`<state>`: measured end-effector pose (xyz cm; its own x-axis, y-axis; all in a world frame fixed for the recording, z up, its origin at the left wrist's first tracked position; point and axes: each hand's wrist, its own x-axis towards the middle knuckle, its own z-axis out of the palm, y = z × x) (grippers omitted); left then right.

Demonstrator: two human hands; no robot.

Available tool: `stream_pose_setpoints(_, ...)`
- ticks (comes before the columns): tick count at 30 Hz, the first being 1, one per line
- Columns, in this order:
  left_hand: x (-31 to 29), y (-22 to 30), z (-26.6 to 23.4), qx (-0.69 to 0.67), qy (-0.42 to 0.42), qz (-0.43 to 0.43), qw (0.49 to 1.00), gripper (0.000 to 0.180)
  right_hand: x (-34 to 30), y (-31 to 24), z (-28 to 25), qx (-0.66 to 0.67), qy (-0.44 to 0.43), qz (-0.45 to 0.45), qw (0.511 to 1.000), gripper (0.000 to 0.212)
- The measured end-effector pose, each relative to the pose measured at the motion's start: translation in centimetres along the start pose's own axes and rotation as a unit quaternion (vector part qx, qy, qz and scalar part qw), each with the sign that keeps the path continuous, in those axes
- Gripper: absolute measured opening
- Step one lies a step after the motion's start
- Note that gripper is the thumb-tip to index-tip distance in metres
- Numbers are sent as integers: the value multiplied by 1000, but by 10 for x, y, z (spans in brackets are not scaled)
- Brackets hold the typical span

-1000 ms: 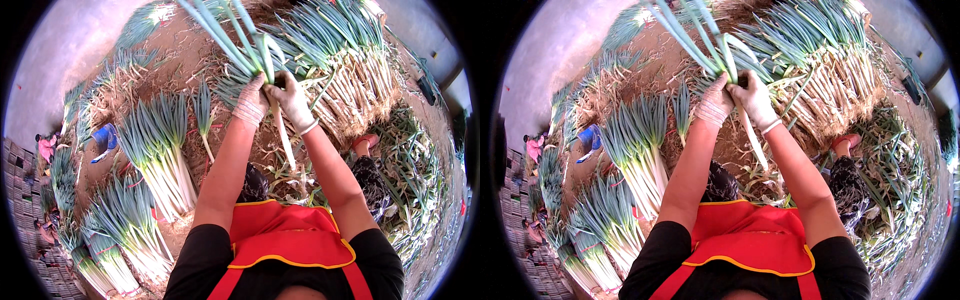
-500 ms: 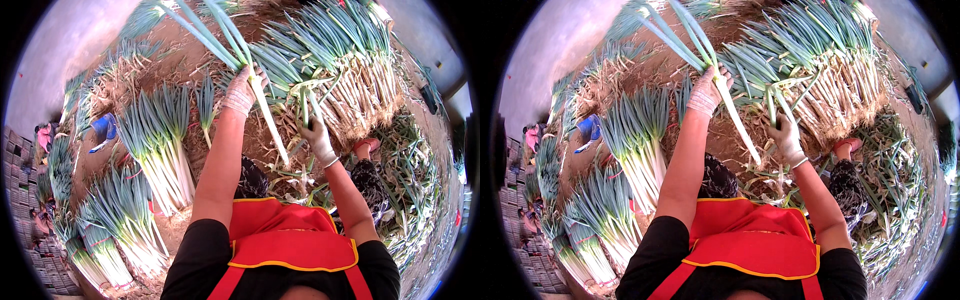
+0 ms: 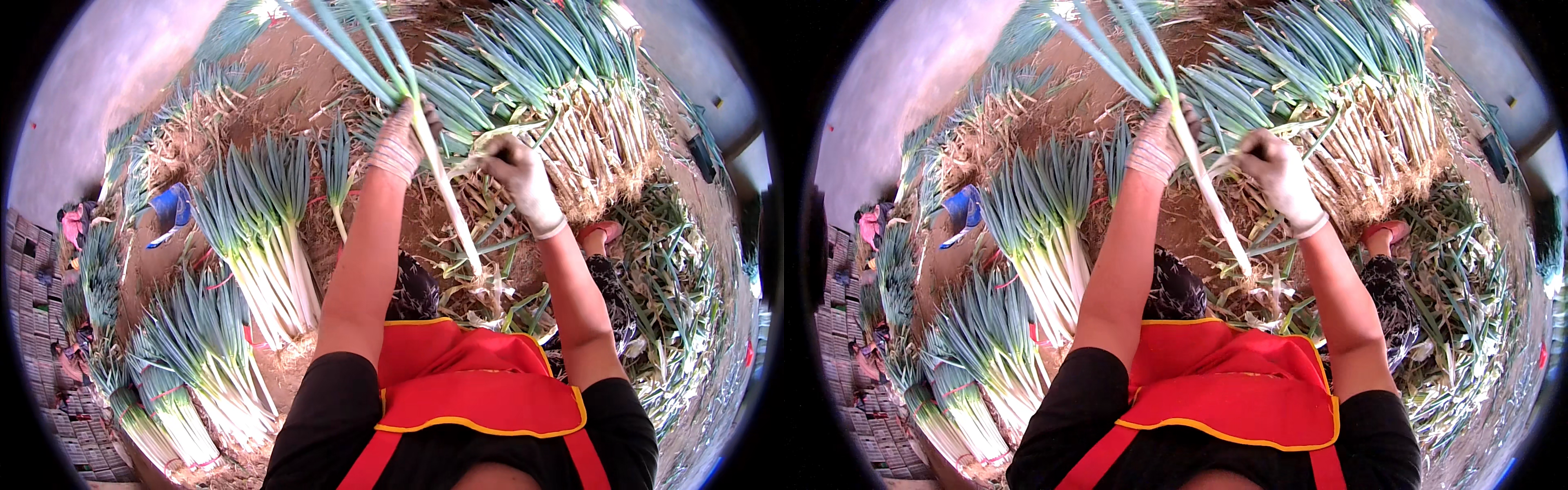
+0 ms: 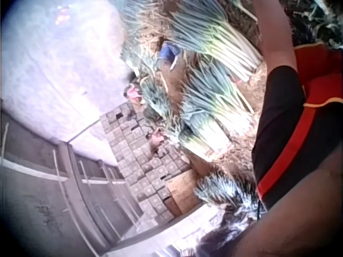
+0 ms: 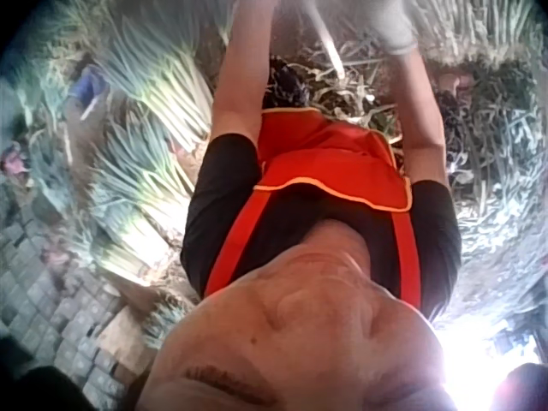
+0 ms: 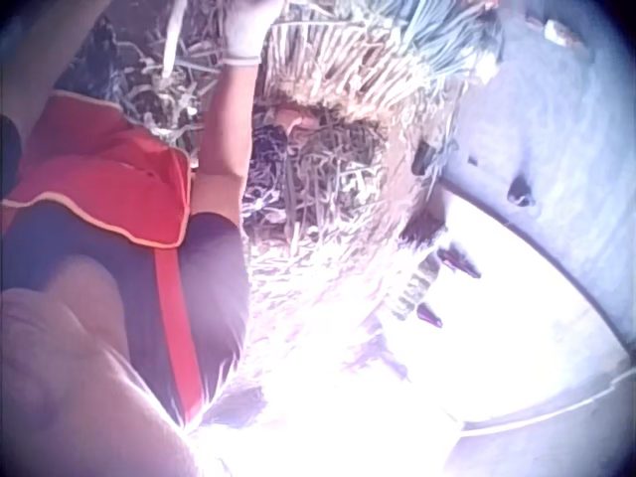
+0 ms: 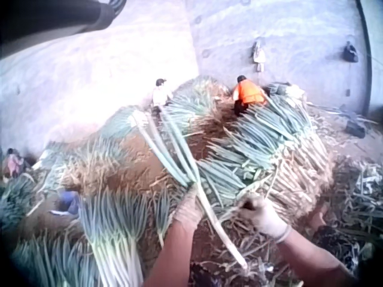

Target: The person processes green onions by hand, peeling away dry outer layers from individual stalks and placing the cleaned stalks onto a pile.

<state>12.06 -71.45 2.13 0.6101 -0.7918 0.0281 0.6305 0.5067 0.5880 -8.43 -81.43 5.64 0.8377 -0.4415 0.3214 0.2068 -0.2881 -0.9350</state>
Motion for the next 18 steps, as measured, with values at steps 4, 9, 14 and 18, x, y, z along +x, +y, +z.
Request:
stream_pose_setpoints(4, 1, 18, -21, -34, -40, 12, 999, 28, -63, 78, -44, -31, 151, 152, 976, 8)
stream_pose_setpoints(9, -6, 10, 4, -47, -58, -15, 997, 32, -87, 128, -61, -391, 80, 222, 890, 26)
stream_pose_setpoints(14, -5, -7, 5, -102, -81, -5, 991, 36, -28, 56, 51, 76, 80, 51, 993, 42)
stream_pose_setpoints(18, 0, -13, 10, -106, -96, -1, 990, 37, -9, 83, 66, 34, 113, 145, 982, 41)
